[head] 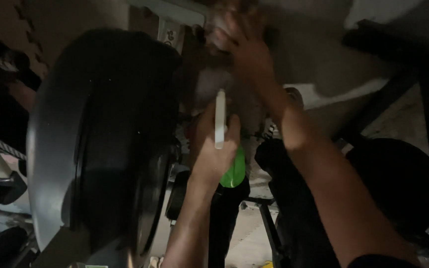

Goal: Cleaning various exercise machines using a spray bottle and a cloth.

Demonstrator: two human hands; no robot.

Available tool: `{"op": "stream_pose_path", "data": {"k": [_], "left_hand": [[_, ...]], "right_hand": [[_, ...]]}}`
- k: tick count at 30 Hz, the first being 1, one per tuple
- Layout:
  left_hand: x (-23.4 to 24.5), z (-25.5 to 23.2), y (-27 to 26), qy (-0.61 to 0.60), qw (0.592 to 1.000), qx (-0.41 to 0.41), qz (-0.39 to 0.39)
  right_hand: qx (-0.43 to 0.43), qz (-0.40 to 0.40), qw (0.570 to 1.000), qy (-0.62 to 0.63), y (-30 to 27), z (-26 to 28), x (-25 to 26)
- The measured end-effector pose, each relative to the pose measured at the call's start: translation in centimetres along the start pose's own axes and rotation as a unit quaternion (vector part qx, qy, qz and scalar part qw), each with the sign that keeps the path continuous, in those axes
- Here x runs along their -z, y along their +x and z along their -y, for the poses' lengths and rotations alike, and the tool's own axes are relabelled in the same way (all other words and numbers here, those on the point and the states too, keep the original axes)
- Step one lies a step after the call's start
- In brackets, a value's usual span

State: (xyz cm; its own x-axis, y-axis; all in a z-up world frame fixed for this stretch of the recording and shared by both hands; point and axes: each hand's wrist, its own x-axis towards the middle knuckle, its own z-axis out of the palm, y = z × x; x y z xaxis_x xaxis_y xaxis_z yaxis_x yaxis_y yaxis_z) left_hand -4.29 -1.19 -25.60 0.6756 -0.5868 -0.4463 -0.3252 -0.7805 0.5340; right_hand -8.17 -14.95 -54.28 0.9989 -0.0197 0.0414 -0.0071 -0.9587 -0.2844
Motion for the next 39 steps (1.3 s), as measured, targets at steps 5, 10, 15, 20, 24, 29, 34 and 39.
{"op": "stream_pose_path", "data": {"k": [5, 10, 15, 20, 24, 29, 34, 39], "left_hand": [[4.1, -4.0, 1.6, -0.333, 0.912, 0.234, 0.037], [6.2, -5.5, -0.2, -0.295, 0.931, 0.215, 0.006], [9.6, -7.6, -4.1, -0.275, 0.917, 0.286, -0.029], [14.3, -9.6, -8.5, -0.21, 0.927, 0.31, -0.024], [16.9, -10.6, -12.0, -0.264, 0.923, 0.278, -0.031], [19.0, -11.6, -13.9, -0.224, 0.908, 0.352, -0.036], [20.7, -12.1, -15.6, -0.218, 0.918, 0.328, -0.049], [22.2, -12.1, -17.7, -0.284, 0.912, 0.29, -0.058]], "right_hand": [[-0.06, 0.031, 0.997, -0.036, -3.3, -1.3, 2.0], [-0.274, 0.144, 0.939, 0.15, 1.2, 1.2, 7.8], [-0.389, -0.026, 0.772, 0.503, 2.8, 6.8, 6.3], [-0.268, -0.098, 0.175, 0.942, 2.5, 18.9, 10.6], [-0.3, -0.013, 0.577, 0.759, -1.0, 21.9, 11.2], [-0.407, 0.253, 0.564, 0.673, 1.2, 20.6, 16.5], [-0.419, 0.186, 0.641, 0.616, 1.0, 22.1, 16.7], [-0.102, -0.337, 0.344, 0.871, 2.8, 23.7, 23.5]]}}
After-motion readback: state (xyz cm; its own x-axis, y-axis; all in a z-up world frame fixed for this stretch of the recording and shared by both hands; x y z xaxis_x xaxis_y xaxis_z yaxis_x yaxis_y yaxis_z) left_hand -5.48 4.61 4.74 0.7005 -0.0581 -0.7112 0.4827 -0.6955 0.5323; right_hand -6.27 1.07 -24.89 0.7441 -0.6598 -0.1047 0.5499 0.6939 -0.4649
